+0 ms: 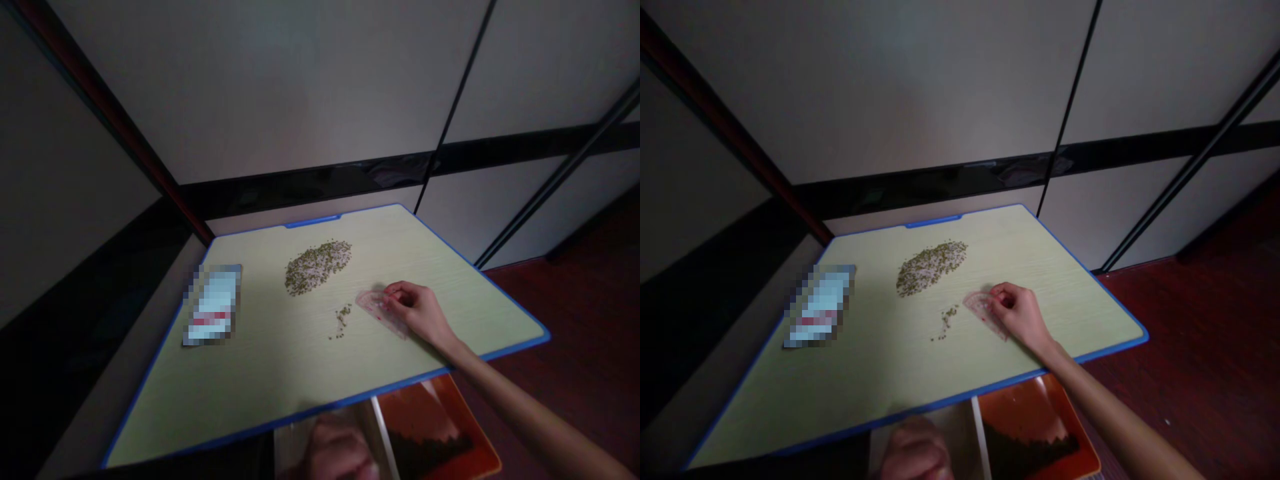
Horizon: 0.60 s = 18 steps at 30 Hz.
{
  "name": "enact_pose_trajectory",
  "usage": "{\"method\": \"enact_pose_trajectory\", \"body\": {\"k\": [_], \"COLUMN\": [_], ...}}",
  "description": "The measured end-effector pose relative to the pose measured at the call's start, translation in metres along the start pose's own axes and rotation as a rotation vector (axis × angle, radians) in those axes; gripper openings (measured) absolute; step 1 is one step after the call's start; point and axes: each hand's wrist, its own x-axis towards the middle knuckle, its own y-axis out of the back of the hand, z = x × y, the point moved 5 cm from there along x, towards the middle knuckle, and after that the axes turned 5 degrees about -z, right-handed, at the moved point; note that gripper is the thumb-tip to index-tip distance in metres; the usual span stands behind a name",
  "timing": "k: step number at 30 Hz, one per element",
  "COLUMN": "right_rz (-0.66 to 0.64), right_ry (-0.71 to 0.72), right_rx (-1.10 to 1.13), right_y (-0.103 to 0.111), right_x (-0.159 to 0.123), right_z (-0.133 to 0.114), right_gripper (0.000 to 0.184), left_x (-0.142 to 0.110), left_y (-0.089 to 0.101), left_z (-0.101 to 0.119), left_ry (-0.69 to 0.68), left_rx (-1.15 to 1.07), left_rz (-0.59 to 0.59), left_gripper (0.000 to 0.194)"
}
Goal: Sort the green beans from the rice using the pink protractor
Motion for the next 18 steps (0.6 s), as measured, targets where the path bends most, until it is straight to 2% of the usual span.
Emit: {"method": "enact_pose_trajectory", "body": {"k": [1, 3, 4, 6, 8, 11, 14, 18], "right_rz": [-0.005, -0.020, -0.031, -0.058, -0.089, -0.099, -0.088, -0.082], "right_ry": [0.003, 0.009, 0.008, 0.001, -0.003, 0.031, 0.065, 0.079], "right_rx": [0.009, 0.035, 0.049, 0.079, 0.131, 0.206, 0.204, 0.179], "right_y": [0.000, -0.001, -0.002, -0.003, -0.004, -0.002, 0.003, 0.005], "right_x": [0.000, 0.001, 0.002, 0.005, 0.009, 0.019, 0.031, 0.039], "right_z": [0.000, 0.001, 0.002, 0.002, -0.001, -0.008, -0.012, -0.008], "right_gripper": [0.020, 0.021, 0.022, 0.024, 0.026, 0.029, 0.031, 0.033], "left_x": [0.003, 0.005, 0.006, 0.011, 0.021, 0.040, 0.053, 0.059], "left_y": [0.013, 0.035, 0.044, 0.060, 0.080, 0.106, 0.129, 0.133], "left_z": [0.014, 0.055, 0.071, 0.094, 0.106, 0.105, 0.099, 0.090], "left_ry": [-0.099, -0.481, -0.591, -0.733, -0.790, -0.777, -0.728, -0.724], "left_rx": [0.080, 0.576, 0.760, 1.027, 1.223, 1.510, 1.538, 1.520], "left_rz": [0.037, 0.189, 0.251, 0.300, 0.359, 0.338, 0.384, 0.402], "left_gripper": [0.022, 0.029, 0.028, 0.026, 0.027, 0.029, 0.031, 0.036]}}
